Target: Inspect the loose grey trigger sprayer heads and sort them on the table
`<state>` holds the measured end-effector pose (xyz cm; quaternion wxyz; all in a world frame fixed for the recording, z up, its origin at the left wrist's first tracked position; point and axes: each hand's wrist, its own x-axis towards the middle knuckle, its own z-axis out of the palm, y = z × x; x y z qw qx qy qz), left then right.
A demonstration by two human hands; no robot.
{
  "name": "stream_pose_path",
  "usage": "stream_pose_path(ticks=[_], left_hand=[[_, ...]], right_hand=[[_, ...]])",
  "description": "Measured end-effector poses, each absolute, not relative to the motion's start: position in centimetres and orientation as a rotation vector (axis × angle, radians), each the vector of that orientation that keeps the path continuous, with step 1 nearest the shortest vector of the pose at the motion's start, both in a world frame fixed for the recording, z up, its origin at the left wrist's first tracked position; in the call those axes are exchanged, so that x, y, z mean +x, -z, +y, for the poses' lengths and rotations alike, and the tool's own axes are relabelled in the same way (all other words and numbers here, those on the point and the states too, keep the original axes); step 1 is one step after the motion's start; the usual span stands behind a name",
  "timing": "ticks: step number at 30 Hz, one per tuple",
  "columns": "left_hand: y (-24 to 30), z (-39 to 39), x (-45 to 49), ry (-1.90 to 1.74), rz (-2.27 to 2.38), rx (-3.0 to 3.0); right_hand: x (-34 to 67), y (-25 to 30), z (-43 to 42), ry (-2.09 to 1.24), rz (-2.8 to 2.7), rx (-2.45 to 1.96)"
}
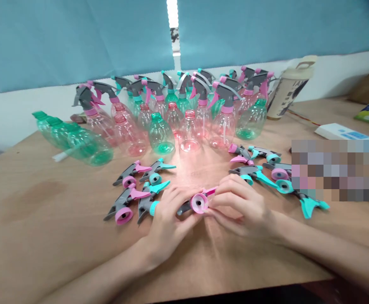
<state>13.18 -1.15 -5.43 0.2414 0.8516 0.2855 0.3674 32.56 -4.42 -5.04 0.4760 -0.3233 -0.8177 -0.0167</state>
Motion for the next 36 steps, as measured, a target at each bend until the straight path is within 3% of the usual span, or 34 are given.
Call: stream_pose_path(ticks=[13,36], left_hand=[[5.9,-1.1,13.0,-1.014,0.859,2.407],[5.8,-0.8,12.8,-0.819,0.701,2.477]], right_hand=[[31.5,5.8,-5.3,-0.032,-2.013,-0.994],[31.9,6.6,-5.2,-0.16,-2.036,-0.922]])
